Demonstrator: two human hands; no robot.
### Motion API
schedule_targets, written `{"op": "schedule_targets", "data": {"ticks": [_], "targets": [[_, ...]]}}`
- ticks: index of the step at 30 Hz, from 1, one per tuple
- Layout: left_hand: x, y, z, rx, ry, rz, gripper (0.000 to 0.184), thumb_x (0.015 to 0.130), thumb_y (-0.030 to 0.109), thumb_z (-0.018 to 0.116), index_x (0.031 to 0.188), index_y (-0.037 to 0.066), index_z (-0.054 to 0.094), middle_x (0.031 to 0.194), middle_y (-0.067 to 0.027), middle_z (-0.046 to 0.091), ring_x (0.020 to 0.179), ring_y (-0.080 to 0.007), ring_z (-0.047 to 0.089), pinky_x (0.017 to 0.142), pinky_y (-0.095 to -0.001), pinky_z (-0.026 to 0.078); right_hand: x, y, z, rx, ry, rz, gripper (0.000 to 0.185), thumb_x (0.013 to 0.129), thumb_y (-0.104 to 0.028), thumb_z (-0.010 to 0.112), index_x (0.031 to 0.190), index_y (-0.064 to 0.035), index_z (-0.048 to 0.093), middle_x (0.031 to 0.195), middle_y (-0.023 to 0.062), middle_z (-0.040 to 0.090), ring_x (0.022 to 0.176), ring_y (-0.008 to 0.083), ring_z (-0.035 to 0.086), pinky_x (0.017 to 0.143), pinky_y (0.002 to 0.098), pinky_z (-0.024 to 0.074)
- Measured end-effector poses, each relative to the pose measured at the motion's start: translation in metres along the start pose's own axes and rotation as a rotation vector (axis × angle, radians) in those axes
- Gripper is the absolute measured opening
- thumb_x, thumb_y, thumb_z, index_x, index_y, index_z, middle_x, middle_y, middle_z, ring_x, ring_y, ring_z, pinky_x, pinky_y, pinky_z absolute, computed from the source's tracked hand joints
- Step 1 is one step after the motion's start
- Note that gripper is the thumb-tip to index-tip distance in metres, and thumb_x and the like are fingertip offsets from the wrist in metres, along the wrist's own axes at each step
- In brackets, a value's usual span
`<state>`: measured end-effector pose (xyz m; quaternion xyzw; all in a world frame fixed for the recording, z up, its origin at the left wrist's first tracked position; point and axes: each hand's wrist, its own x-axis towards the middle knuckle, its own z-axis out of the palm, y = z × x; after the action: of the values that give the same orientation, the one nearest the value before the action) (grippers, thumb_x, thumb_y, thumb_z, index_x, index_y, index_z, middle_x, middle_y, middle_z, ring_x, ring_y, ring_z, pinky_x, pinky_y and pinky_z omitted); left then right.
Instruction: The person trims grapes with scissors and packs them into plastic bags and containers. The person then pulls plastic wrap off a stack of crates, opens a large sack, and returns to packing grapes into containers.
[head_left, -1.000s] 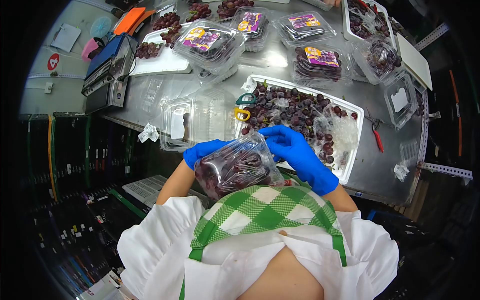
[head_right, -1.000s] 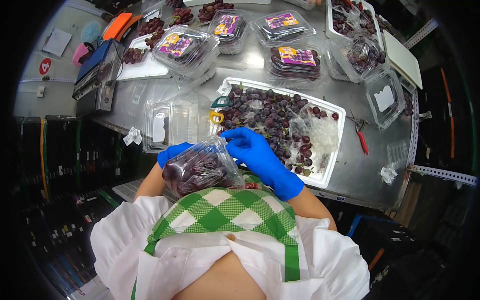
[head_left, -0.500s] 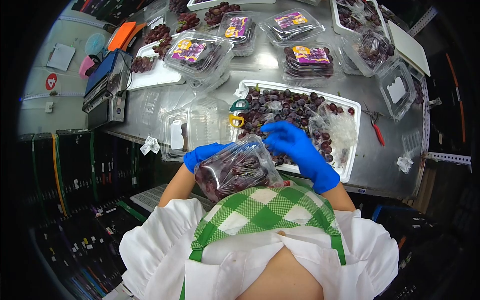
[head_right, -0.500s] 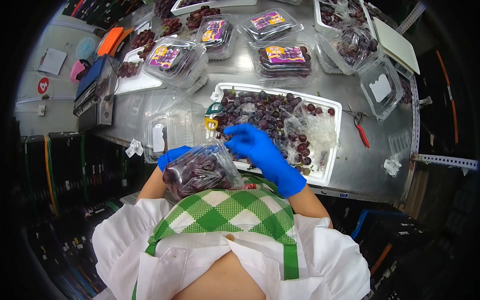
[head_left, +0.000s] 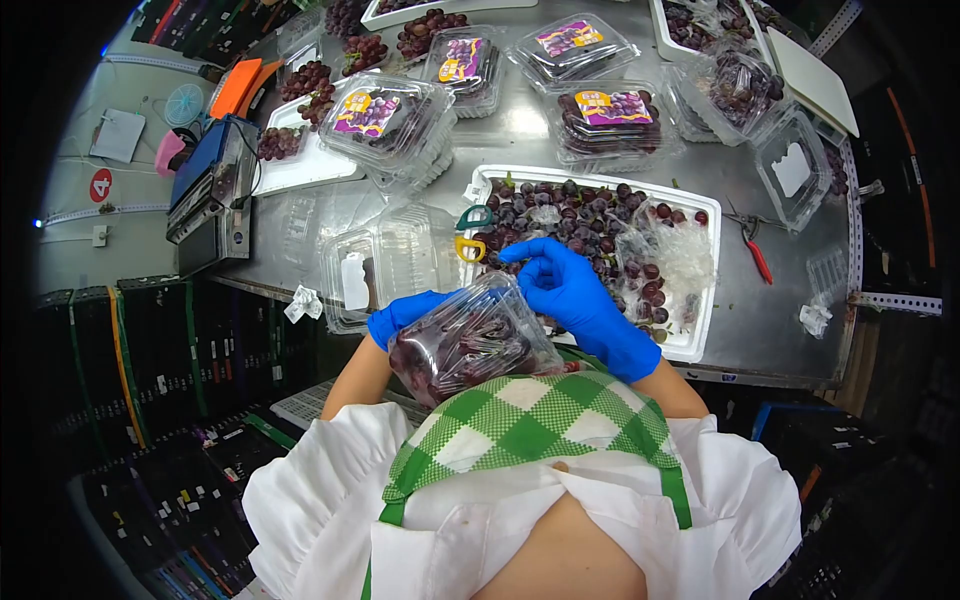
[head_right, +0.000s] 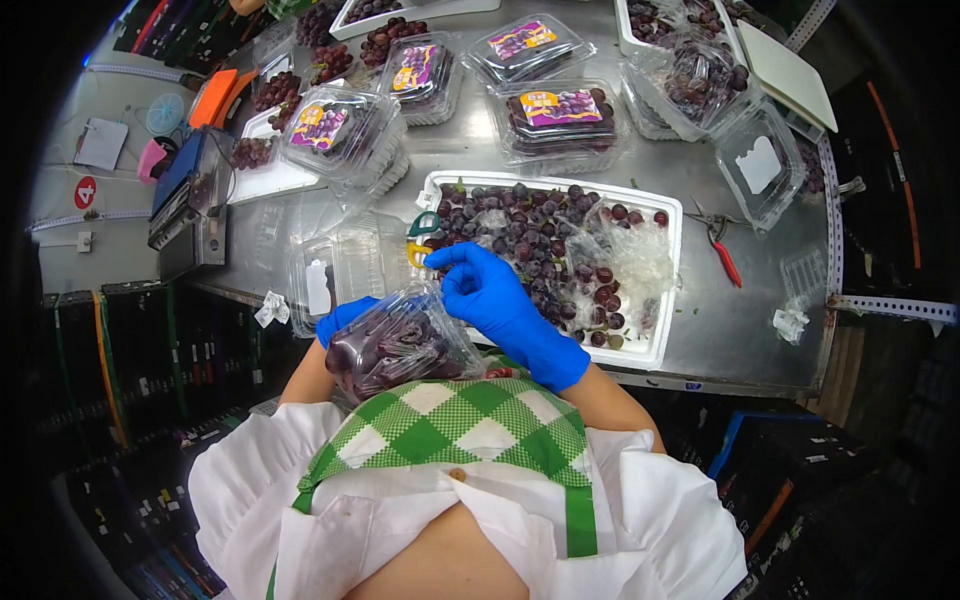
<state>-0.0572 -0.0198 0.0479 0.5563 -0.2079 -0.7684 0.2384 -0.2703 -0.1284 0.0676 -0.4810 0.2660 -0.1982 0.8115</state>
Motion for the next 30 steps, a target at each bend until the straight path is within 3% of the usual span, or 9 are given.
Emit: {"op": "schedule_targets", "data": {"ticks": [8,13,14,18,19,21,22,25,30], "targets": [[0.005,0.002,0.012,-0.479,-0.101,-0.105,0.029,0.081,0.01,0.046,0.109,0.0,0.048,0.103,-0.0106,0.054,0.088,-0.0157,0.053,0.079,-0.0255,0.043,0.007,-0.002,-0.014,0.02,0.15,-0.042,0.038,0.07,-0.003,0.05,0.108,-0.0042,0.049,0.071,-0.0016,0.05,0.067,0.0049,0.044,0.065,0.0188,0.0357],[-0.001,0.01,0.023,-0.274,-0.082,-0.051,0.029,0.082,0.01,0.045,0.109,0.0,0.048,0.104,-0.0107,0.053,0.089,-0.016,0.053,0.08,-0.0252,0.042,0.014,-0.04,-0.016,0.233,0.305,-0.177,0.033,0.073,-0.006,0.054,0.105,-0.0025,0.05,0.076,0.0012,0.054,0.07,0.0064,0.047,0.067,0.021,0.0386],[-0.001,0.008,0.019,-0.19,-0.074,-0.007,0.029,0.082,0.01,0.045,0.109,0.0,0.047,0.104,-0.0107,0.053,0.089,-0.0161,0.053,0.08,-0.0252,0.042,0.012,-0.04,-0.019,0.152,0.302,-0.205,0.031,0.076,-0.016,0.057,0.103,-0.0025,0.05,0.077,0.003,0.054,0.07,0.0074,0.048,0.066,0.0222,0.0397],[0.003,-0.01,0.002,0.123,-0.043,0.171,0.029,0.082,0.01,0.044,0.11,0.0,0.046,0.105,-0.0106,0.053,0.09,-0.0165,0.053,0.08,-0.0252,0.042,-0.004,-0.015,-0.021,-0.151,0.151,0.103,0.036,0.079,-0.037,0.053,0.089,-0.0022,0.053,0.074,0.0032,0.052,0.068,0.0088,0.047,0.063,0.0229,0.0404],[0.003,-0.014,0.001,0.194,-0.034,0.213,0.029,0.083,0.01,0.044,0.11,0.0,0.046,0.105,-0.0105,0.053,0.09,-0.0166,0.053,0.08,-0.0252,0.042,-0.008,-0.008,-0.021,-0.089,0.107,0.185,0.035,0.079,-0.037,0.053,0.087,-0.0024,0.053,0.073,0.0026,0.051,0.068,0.0086,0.046,0.063,0.0229,0.04],[0.005,-0.014,0.002,-0.057,-0.019,0.088,0.03,0.083,0.01,0.044,0.11,0.0,0.046,0.104,-0.0104,0.053,0.09,-0.0168,0.053,0.08,-0.0252,0.042,-0.014,0.0,-0.016,0.041,0.025,0.354,0.034,0.08,-0.037,0.052,0.084,-0.0028,0.054,0.072,0.0014,0.05,0.068,0.0082,0.045,0.063,0.0229,0.0392],[0.007,-0.012,0.004,-0.184,-0.013,0.025,0.03,0.082,0.01,0.044,0.11,0.0,0.046,0.104,-0.0103,0.053,0.089,-0.0169,0.053,0.08,-0.0251,0.042,-0.013,-0.001,-0.012,-0.087,-0.031,0.154,0.031,0.08,-0.034,0.052,0.083,-0.0031,0.054,0.072,0.0004,0.049,0.067,0.0077,0.044,0.064,0.0227,0.0378],[0.001,0.006,0.017,-0.402,-0.09,-0.12,0.03,0.082,0.01,0.044,0.111,0.0,0.046,0.104,-0.0103,0.053,0.09,-0.0171,0.053,0.08,-0.0256,0.042,-0.008,-0.009,-0.009,-0.109,0.086,0.089,0.025,0.08,-0.027,0.05,0.081,-0.0032,0.054,0.072,-0.0001,0.048,0.066,0.0072,0.042,0.063,0.0216,0.036],[-0.004,0.012,0.021,-0.506,-0.197,-0.164,0.031,0.084,0.012,0.041,0.113,0.001,0.044,0.106,-0.0095,0.052,0.092,-0.0162,0.052,0.081,-0.0255,0.042,-0.002,-0.03,-0.003,0.344,0.079,0.184,0.022,0.083,-0.021,0.043,0.081,-0.001,0.053,0.054,-0.0008,0.039,0.047,0.0083,0.038,0.044,0.0213,0.0313]]}}
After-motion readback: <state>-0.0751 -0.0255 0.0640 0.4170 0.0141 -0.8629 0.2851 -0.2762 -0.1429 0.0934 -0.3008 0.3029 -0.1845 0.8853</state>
